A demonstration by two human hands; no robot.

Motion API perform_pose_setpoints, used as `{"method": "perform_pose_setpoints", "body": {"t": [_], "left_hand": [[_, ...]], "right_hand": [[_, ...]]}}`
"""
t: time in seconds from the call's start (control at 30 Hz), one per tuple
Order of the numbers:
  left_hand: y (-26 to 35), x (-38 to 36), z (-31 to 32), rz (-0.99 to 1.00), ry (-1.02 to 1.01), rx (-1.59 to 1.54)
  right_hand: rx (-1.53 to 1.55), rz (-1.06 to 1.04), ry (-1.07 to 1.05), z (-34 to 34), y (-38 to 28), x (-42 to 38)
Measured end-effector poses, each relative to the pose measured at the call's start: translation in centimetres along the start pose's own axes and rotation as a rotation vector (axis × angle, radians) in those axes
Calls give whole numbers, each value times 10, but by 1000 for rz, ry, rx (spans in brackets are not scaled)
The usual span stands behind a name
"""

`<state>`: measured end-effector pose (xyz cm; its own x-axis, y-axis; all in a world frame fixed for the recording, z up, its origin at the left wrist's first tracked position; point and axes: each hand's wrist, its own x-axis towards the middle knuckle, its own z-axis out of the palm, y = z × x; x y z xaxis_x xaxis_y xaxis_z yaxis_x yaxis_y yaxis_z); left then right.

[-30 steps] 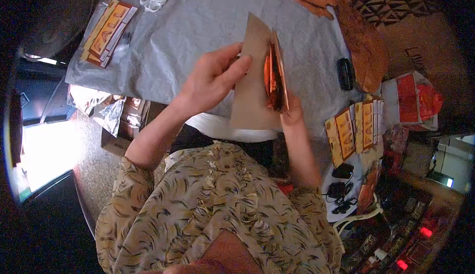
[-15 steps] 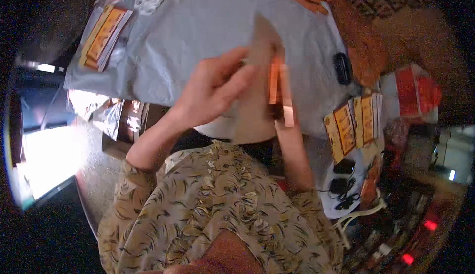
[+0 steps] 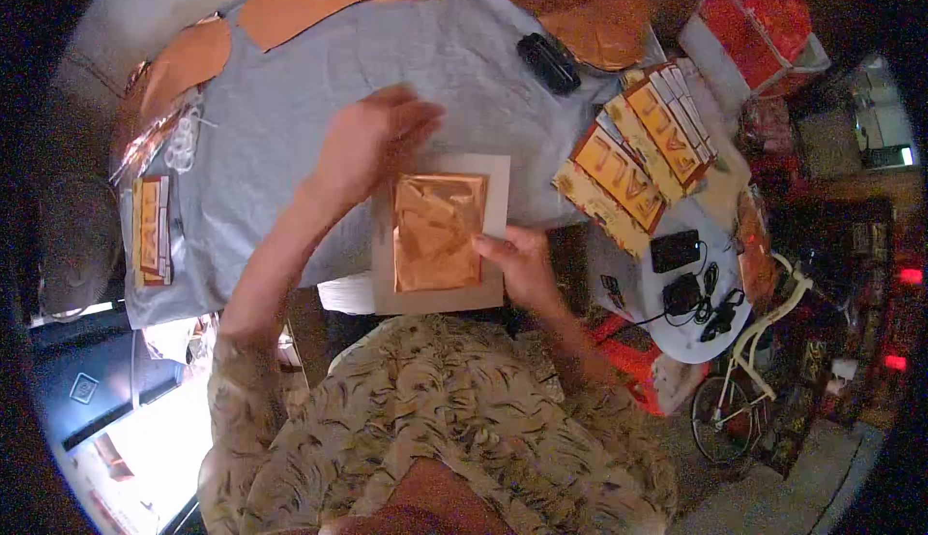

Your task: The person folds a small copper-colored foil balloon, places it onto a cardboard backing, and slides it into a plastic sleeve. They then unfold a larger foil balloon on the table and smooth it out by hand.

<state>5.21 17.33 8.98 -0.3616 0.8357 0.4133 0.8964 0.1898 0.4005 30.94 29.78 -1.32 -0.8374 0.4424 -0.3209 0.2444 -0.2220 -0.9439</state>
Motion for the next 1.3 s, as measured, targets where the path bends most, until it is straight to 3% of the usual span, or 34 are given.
{"method": "perform_pose_setpoints", "body": {"t": [0.07, 0.13, 0.23, 0.33, 0.47, 0.57, 0.7, 0.77, 0.83, 1.1, 1.17, 1.3], "left_hand": [[2, 47, 39, 166, -169, 64], [0, 84, 88, 318, -80, 116], [-2, 125, 136, 209, -227, 222], [-11, 141, 162, 208, -228, 230], [-12, 147, 166, 340, -170, 213], [-10, 137, 131, 139, -348, 189], [-15, 91, 54, 150, -137, 77], [4, 59, 4, 151, -159, 125], [16, 29, -18, 132, -167, 187], [-10, -28, -27, 55, -129, 294], [-20, -45, -29, 16, -135, 218], [-1, -85, -48, -86, 142, 79]], "right_hand": [[-10, -18, 9, -2, 3, -5], [-42, 18, 26, -6, 5, -8], [-74, 52, 41, -10, -2, -9], [-126, 79, 44, -18, 0, -10], [-218, 17, 15, -26, 0, -11], [4, 79, 16, -23, 0, -6], [12, 17, -17, -27, -6, 5], [-116, -18, -16, -32, 3, 14], [-24, -17, -36, -18, -18, 16], [-12, -42, -204, 16, -22, 38], [11, -4, -150, 26, -24, 41], [-60, -15, -78, 54, -39, 47]]}}
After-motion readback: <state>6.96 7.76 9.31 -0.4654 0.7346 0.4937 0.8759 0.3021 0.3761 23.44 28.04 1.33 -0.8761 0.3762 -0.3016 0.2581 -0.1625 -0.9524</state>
